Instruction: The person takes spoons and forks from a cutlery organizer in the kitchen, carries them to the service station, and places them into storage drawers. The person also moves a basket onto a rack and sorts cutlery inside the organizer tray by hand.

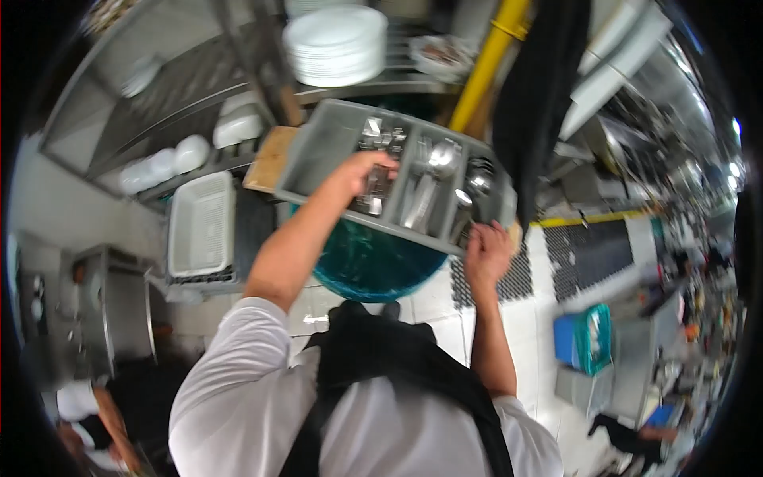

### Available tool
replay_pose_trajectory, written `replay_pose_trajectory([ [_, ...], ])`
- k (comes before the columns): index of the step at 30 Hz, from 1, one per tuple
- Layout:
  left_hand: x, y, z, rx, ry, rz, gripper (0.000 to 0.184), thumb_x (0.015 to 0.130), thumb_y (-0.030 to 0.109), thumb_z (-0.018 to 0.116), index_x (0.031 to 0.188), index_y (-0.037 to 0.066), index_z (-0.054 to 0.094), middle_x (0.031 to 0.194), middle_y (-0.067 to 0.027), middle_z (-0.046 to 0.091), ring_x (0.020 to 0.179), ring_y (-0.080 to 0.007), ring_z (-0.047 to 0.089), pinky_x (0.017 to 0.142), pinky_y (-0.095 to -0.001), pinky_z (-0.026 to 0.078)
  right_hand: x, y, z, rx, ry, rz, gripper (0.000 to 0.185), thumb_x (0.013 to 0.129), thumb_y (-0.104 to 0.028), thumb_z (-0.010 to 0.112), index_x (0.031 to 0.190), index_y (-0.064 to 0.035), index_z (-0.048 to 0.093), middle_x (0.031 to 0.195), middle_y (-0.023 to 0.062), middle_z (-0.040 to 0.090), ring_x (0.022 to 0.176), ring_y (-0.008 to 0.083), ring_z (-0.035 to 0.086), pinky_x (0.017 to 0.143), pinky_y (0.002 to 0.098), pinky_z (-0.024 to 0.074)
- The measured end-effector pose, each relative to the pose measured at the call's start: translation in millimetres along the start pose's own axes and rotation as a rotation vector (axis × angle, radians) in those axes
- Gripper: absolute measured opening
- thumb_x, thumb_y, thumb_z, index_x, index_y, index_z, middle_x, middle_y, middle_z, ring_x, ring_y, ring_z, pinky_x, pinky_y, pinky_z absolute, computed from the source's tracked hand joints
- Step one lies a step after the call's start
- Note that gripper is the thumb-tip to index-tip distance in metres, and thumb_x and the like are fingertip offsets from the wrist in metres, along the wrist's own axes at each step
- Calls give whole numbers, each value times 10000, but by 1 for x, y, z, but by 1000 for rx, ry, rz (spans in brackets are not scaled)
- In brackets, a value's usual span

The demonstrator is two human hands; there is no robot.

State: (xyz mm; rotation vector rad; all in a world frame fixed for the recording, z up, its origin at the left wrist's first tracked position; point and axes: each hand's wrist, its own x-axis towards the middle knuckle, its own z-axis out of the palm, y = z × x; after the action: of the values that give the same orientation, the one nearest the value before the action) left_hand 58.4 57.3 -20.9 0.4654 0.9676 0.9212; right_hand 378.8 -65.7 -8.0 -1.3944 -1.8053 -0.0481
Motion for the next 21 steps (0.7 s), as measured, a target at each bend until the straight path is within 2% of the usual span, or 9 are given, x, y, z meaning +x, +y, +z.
replay_pose_trajectory([
  [4, -39, 15, 23, -248, -164, 193, 377, 799, 91, 673, 1159, 39, 574, 905, -70, 665, 752, -199, 654, 681, -393, 564, 1, 0, -5, 76, -26, 26, 189, 878, -123, 630, 1048, -60, 682, 1044, 115, 680, 1098, 334, 595, 965, 427, 444],
  [6, -62, 19, 43, -297, -178, 291, 384, 804, 82, 667, 1170, 40, 561, 926, -64, 654, 769, -196, 652, 693, -382, 562, 0, 0, -9, 538, -25, 403, 245, 908, -129, 611, 1126, -27, 657, 1124, 132, 656, 1128, 304, 585, 1006, 408, 414],
  [10, -96, 16, 74, -382, -199, 463, 386, 838, 73, 658, 1203, 41, 535, 938, -63, 630, 781, -182, 625, 708, -366, 540, 23, -52, -44, 469, 4, 48, 320, 967, -118, 522, 1254, 13, 577, 1252, 138, 583, 1187, 249, 527, 1041, 364, 379],
  [14, -123, 9, 107, -412, -156, 560, 450, 854, 66, 664, 1268, 31, 491, 948, -72, 609, 780, -183, 598, 704, -353, 520, 18, -115, -16, 1447, -310, 460, 510, 1003, -148, 473, 1455, 41, 332, 1453, 174, 398, 1328, 265, 425, 1111, 399, 339],
  [15, -128, 9, 115, -385, -145, 589, 478, 843, 62, 679, 1277, 13, 484, 930, -87, 622, 765, -193, 619, 680, -356, 536, 18, -120, -1, 1235, -373, 283, 518, 1048, -269, 419, 1450, 46, 335, 1463, 171, 380, 1353, 257, 397, 1125, 414, 329],
  [16, -131, 9, 121, -356, -142, 615, 507, 832, 57, 695, 1286, -5, 478, 911, -101, 635, 750, -202, 639, 656, -359, 551, 27, -136, 1, 2052, -353, 773, 629, 1047, -443, 378, 1446, 42, 338, 1469, 171, 361, 1360, 258, 388, 1136, 432, 318],
  [17, -132, 8, 125, -305, -152, 647, 504, 828, 43, 684, 1286, -5, 478, 932, -104, 631, 766, -206, 640, 667, -360, 550, 40, -148, -1, 2053, -363, 895, 699, 1016, -563, 358, 1439, -7, 361, 1432, 120, 451, 1302, 262, 454, 1096, 471, 344],
  [18, -133, 6, 128, -254, -168, 672, 503, 824, 28, 673, 1285, -5, 477, 953, -107, 628, 782, -211, 640, 678, -362, 549, 49, -152, -6, 2103, -345, 957, 685, 1004, -579, 379, 1409, -28, 412, 1362, 100, 522, 1266, 254, 494, 1078, 461, 362],
  [21, -130, -4, 136, -163, -249, 748, 580, 809, -57, 645, 1352, -9, 445, 1018, -104, 617, 886, -215, 642, 813, -353, 541, 52, -145, 7, 2143, -204, 1077, 440, 1025, -451, 432, 1173, -74, 603, 1180, 65, 634, 1124, 220, 587, 997, 393, 435],
])
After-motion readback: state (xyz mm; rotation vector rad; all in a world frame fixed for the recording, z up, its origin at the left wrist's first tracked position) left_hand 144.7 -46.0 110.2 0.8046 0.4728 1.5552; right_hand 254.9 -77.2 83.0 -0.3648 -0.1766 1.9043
